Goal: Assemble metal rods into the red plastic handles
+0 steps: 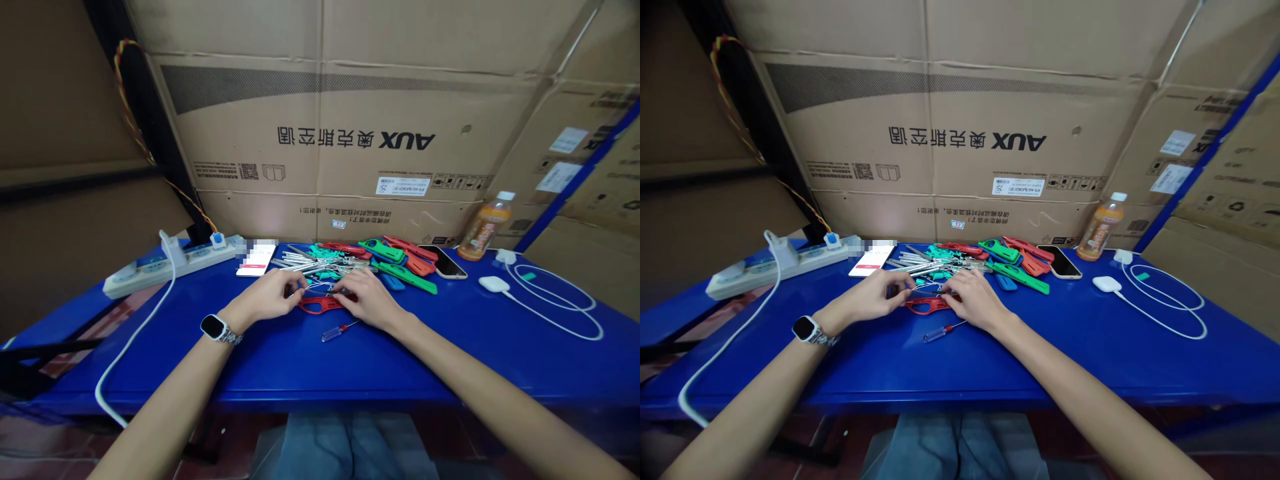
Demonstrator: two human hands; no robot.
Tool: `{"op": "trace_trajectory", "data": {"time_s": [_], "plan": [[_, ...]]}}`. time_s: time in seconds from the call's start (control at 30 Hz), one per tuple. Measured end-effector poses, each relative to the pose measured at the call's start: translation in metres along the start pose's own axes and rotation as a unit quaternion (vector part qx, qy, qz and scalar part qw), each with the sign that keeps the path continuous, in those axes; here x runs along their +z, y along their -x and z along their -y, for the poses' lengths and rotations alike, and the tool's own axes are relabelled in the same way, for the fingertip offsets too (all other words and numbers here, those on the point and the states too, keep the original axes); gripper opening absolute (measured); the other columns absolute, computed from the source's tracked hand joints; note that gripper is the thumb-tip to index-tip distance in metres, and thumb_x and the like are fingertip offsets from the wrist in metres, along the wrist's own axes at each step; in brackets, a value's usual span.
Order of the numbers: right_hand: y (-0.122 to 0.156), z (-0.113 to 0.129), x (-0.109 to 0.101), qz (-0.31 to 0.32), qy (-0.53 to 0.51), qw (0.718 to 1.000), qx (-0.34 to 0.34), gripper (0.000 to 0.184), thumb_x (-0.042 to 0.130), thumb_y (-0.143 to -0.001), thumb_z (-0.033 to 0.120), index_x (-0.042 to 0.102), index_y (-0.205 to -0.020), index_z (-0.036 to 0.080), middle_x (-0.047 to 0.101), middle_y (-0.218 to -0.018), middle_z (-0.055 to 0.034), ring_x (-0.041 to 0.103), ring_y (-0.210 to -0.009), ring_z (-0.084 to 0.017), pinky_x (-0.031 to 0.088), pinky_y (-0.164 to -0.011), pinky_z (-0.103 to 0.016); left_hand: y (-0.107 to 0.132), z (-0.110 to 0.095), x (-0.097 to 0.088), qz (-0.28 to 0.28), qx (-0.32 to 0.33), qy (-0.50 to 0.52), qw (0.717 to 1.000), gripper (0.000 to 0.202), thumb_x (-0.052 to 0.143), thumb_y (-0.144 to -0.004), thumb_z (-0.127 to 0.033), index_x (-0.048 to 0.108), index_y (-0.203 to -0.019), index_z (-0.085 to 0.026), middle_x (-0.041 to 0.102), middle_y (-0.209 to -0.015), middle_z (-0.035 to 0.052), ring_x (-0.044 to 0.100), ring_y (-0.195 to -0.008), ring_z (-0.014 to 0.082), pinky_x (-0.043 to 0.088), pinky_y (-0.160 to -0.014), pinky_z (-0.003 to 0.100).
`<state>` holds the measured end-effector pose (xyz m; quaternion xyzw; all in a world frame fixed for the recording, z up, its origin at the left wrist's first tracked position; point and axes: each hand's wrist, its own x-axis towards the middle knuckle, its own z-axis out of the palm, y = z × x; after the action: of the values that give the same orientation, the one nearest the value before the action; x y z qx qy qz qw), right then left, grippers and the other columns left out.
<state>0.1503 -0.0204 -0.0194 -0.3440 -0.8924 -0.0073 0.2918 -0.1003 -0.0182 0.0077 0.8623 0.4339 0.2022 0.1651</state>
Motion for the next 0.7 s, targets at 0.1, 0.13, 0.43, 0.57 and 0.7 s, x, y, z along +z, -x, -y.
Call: {"op": "trace_trajectory", "data": {"time_s": [0.1,0.13,0.43,0.57,0.7], "plan": [[0.001,0.0,0.0,0.008,-0.027,1.0,-0.004,0.005,0.064,-0.09,0.022,0.068,-0.09,0.018,0.073,-0.09,-0.0051,0.061,-0.089,-0.02,0.039,-0.081,-0.035,0.001,0.001,-0.002,0.008,-0.008,-0.026,1.0,0.016,0.055,-0.084,-0.025,0.067,-0.092,-0.019,0.068,-0.068,0.0004,0.058,-0.06,0.0145,0.04,-0.056,0.025],[0.002,0.0,0.0,0.012,-0.038,0.999,-0.002,0.005,0.064,-0.09,0.022,0.068,-0.091,0.019,0.073,-0.09,-0.0048,0.061,-0.09,-0.02,0.039,-0.082,-0.035,0.002,0.001,-0.002,0.006,-0.006,-0.04,0.999,0.016,0.055,-0.085,-0.026,0.068,-0.091,-0.019,0.068,-0.071,0.0011,0.059,-0.063,0.0156,0.041,-0.059,0.026],[0.004,0.005,0.003,0.048,-0.077,0.996,0.016,0.009,0.063,-0.091,0.022,0.072,-0.094,0.02,0.07,-0.091,-0.0053,0.061,-0.093,-0.021,0.043,-0.087,-0.038,0.003,-0.019,0.006,-0.036,0.157,-0.089,0.983,0.013,0.055,-0.09,-0.026,0.065,-0.094,-0.019,0.063,-0.095,0.0063,0.058,-0.096,0.0217,0.046,-0.086,0.035],[0.007,0.004,0.004,0.042,-0.095,0.994,0.02,0.015,0.06,-0.091,0.018,0.073,-0.098,0.021,0.072,-0.093,-0.0057,0.063,-0.093,-0.02,0.045,-0.086,-0.038,0.002,-0.023,0.014,0.008,0.161,-0.084,0.983,0.016,0.056,-0.092,-0.027,0.066,-0.101,-0.019,0.064,-0.098,0.0068,0.059,-0.094,0.0206,0.047,-0.084,0.033],[0.009,0.003,0.006,0.029,-0.116,0.993,0.015,0.017,0.059,-0.091,0.019,0.075,-0.097,0.022,0.072,-0.093,-0.0054,0.064,-0.09,-0.019,0.047,-0.085,-0.037,0.001,-0.022,0.022,0.013,0.155,-0.082,0.984,0.017,0.052,-0.095,-0.024,0.066,-0.102,-0.018,0.065,-0.098,0.0071,0.061,-0.09,0.019,0.048,-0.081,0.03]]}}
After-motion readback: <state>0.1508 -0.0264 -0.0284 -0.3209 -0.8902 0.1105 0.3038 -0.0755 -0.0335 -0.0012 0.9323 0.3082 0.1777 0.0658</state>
